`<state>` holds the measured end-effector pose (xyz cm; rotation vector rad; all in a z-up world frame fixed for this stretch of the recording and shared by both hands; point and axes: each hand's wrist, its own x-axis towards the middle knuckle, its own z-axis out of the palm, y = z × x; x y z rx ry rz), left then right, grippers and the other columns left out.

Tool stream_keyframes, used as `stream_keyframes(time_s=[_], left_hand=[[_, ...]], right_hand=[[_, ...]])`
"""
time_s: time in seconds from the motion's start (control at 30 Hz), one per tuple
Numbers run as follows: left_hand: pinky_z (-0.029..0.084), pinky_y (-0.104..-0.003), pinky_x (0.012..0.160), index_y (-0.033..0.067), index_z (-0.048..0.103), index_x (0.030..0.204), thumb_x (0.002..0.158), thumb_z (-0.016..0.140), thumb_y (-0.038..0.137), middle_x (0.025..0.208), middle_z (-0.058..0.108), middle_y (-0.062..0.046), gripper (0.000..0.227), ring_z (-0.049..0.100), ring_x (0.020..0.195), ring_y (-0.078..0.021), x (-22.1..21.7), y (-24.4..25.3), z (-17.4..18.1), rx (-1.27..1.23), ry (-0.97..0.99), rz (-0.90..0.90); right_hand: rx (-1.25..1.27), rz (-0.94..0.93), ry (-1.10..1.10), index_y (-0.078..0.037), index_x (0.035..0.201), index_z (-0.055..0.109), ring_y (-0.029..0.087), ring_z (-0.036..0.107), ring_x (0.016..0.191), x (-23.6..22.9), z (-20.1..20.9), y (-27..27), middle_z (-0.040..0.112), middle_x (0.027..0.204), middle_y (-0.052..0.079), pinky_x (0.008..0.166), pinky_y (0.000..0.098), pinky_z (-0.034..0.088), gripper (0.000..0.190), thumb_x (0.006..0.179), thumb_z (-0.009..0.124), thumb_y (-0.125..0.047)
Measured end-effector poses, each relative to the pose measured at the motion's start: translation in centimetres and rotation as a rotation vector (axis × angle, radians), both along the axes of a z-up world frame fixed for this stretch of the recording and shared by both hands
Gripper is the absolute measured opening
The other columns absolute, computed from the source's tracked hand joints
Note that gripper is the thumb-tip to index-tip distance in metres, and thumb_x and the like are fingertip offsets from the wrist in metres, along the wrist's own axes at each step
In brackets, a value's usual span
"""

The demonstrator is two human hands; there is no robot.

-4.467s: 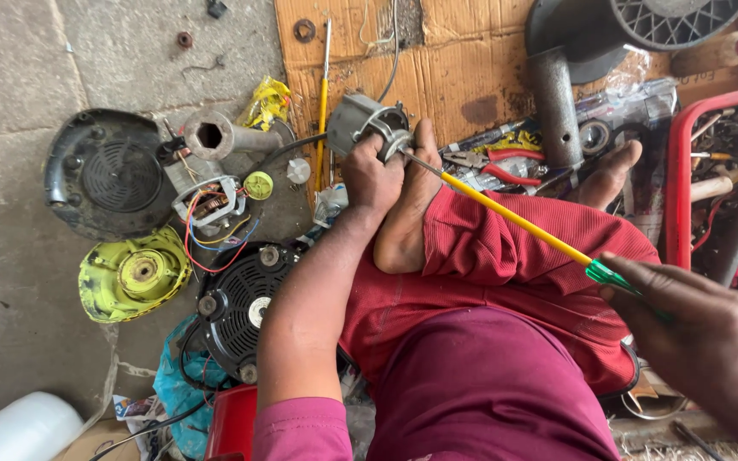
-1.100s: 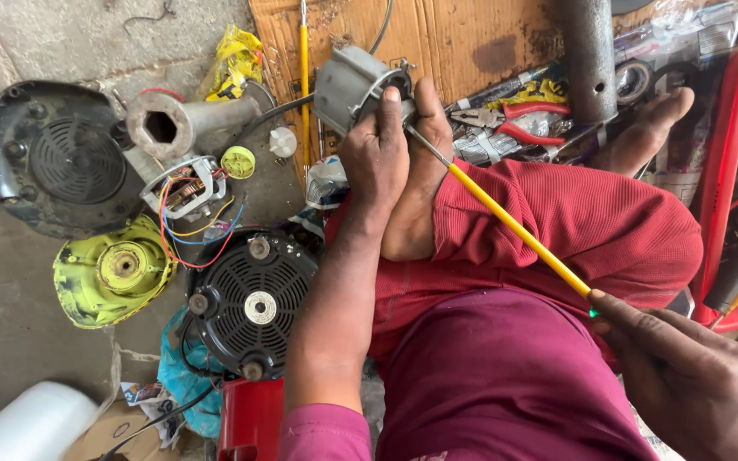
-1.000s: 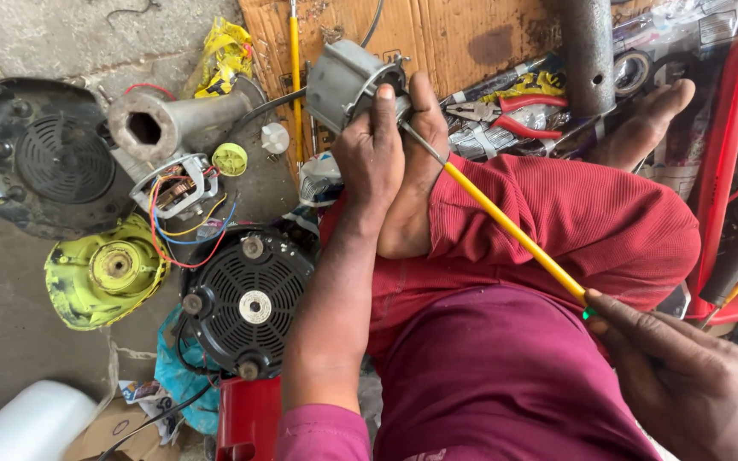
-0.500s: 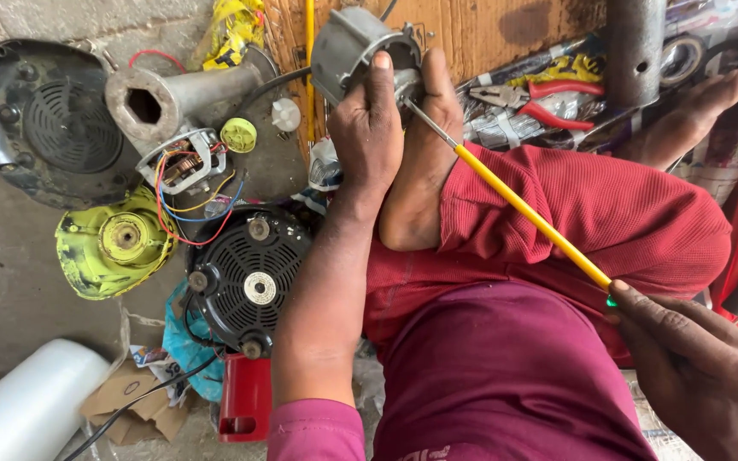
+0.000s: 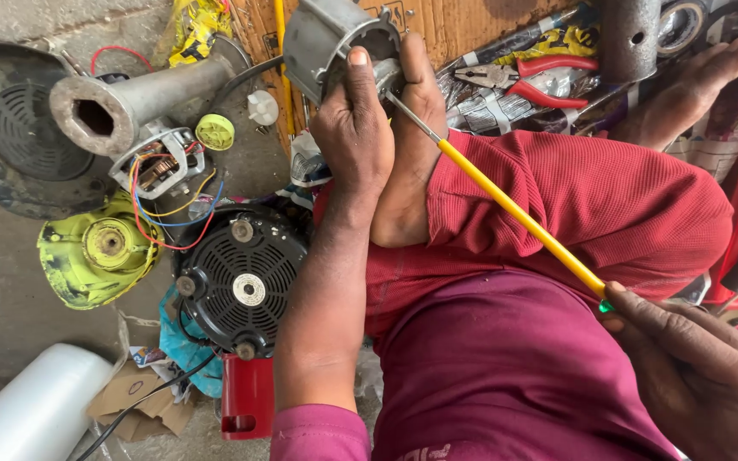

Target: The person sits on the floor and uses a screwdriver to adjust the internal components of a small electric motor. They repeatedly rotate the rotor and probe the commutator area while surrounded by other disassembled motor parts and tools.

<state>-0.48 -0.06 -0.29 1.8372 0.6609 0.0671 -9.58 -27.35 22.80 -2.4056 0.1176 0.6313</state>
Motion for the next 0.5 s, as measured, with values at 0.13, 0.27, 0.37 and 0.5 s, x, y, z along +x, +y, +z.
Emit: stream_keyframes(time_s=[0.13, 0.27, 0.37, 0.5], left_hand=[[0.052, -0.027, 0.059, 0.0049, 0.075, 0.095, 0.11, 0.048, 0.045, 0.07, 0.068, -0.002, 0.05, 0.066, 0.067, -0.0092, 0.0, 0.2, 0.0, -0.023, -0.084, 0.005], [0.054, -0.027, 0.06, 0.0052, 0.076, 0.1, 0.11, 0.047, 0.045, 0.074, 0.071, -0.002, 0.051, 0.069, 0.069, -0.0087, 0.2, 0.0, 0.5, -0.032, -0.09, -0.012], [0.056, -0.03, 0.063, 0.0037, 0.076, 0.103, 0.11, 0.049, 0.044, 0.077, 0.074, -0.004, 0.049, 0.072, 0.073, -0.0121, 0.5, 0.0, 0.1, -0.02, -0.076, 0.013], [0.058, -0.033, 0.075, 0.0004, 0.076, 0.111, 0.112, 0.051, 0.04, 0.092, 0.079, -0.009, 0.046, 0.075, 0.085, -0.0173, -0.7, -0.3, -0.3, 0.084, -0.162, 0.003]], right_hand=[[0.038, -0.088, 0.044, 0.0, 0.118, 0.073, 0.013, 0.075, 0.077, -1.0, -0.6, -0.4, 0.076, 0.092, 0.012, 0.068, 0.0237, 0.059, 0.034, 0.085, 0.077, 0.003], [0.042, -0.247, 0.259, -0.002, 0.125, 0.075, 0.013, 0.068, 0.07, -1.6, -0.8, -1.2, 0.077, 0.09, 0.01, 0.063, 0.0229, 0.054, 0.036, 0.089, 0.076, -0.002], [0.169, -0.594, 0.625, -0.003, 0.136, 0.071, 0.013, 0.063, 0.067, -1.1, -2.6, -3.2, 0.077, 0.095, 0.013, 0.055, 0.0246, 0.048, 0.041, 0.096, 0.067, -0.01], [0.644, -0.942, 0.895, 0.0, 0.142, 0.063, 0.008, 0.057, 0.061, -2.8, -5.4, -6.7, 0.068, 0.097, 0.007, 0.047, 0.0232, 0.044, 0.043, 0.104, 0.06, -0.021]])
